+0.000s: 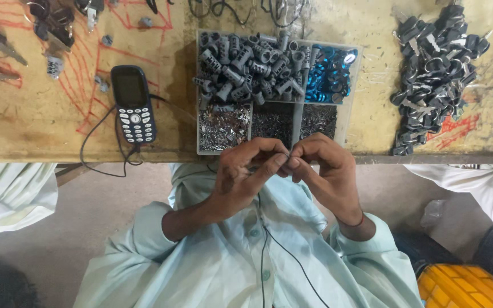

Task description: The person sits at a workbench assembling small electrical connector parts. They pick a blue metal cap and a gray plastic body from a compartment tray, insert a spring or contact into the cap by hand, press and twist the parts together, and place the finished assembly on the table to the right, repeating the cycle.

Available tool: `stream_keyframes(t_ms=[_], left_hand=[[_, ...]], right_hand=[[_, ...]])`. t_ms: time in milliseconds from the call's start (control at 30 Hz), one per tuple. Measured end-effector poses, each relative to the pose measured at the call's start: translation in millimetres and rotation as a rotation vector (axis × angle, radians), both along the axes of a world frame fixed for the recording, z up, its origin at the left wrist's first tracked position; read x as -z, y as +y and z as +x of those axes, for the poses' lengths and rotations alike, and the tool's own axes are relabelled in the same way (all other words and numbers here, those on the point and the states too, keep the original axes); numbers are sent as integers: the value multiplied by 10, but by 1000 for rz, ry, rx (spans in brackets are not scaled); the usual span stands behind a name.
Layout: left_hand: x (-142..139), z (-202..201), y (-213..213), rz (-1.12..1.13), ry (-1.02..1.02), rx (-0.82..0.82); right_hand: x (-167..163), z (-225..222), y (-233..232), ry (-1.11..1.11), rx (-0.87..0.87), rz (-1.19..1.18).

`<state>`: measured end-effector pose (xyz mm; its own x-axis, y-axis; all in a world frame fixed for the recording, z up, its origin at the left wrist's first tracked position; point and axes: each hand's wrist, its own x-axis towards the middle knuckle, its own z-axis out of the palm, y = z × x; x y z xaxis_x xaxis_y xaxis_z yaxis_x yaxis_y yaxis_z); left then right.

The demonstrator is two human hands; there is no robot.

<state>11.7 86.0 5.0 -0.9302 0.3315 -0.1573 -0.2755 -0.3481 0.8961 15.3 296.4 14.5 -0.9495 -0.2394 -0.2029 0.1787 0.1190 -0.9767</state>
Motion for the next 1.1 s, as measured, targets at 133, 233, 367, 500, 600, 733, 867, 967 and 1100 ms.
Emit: stream_keyframes(t_ms=[133, 233, 367, 500, 600, 733, 867, 967, 1100], left_hand=[[-10, -2, -1, -132, 129, -33], [15, -32, -14, -168, 150, -33], [79, -152, -76, -24, -90, 138], [99, -150, -216, -309, 316, 108], [148, -116, -267, -197, 77, 210], [272, -95, -163, 18, -251, 189], [328, -96, -118, 148, -295, 201], [307, -170, -171, 179, -254, 179], [213, -266, -144, 380, -301, 173]], right_hand=[[72, 15, -47, -74, 53, -145], [162, 18, -125, 252, 103, 31], [241, -91, -97, 794, -47, 292], [203, -201, -42, 658, -163, 115], [87, -254, -79, 278, -178, -190], [-48, -469, -188, 210, 31, 293], [-60, -746, -263, 481, 64, 805], [-116, -707, -198, 264, 78, 415], [-164, -425, -135, -69, -56, -33]])
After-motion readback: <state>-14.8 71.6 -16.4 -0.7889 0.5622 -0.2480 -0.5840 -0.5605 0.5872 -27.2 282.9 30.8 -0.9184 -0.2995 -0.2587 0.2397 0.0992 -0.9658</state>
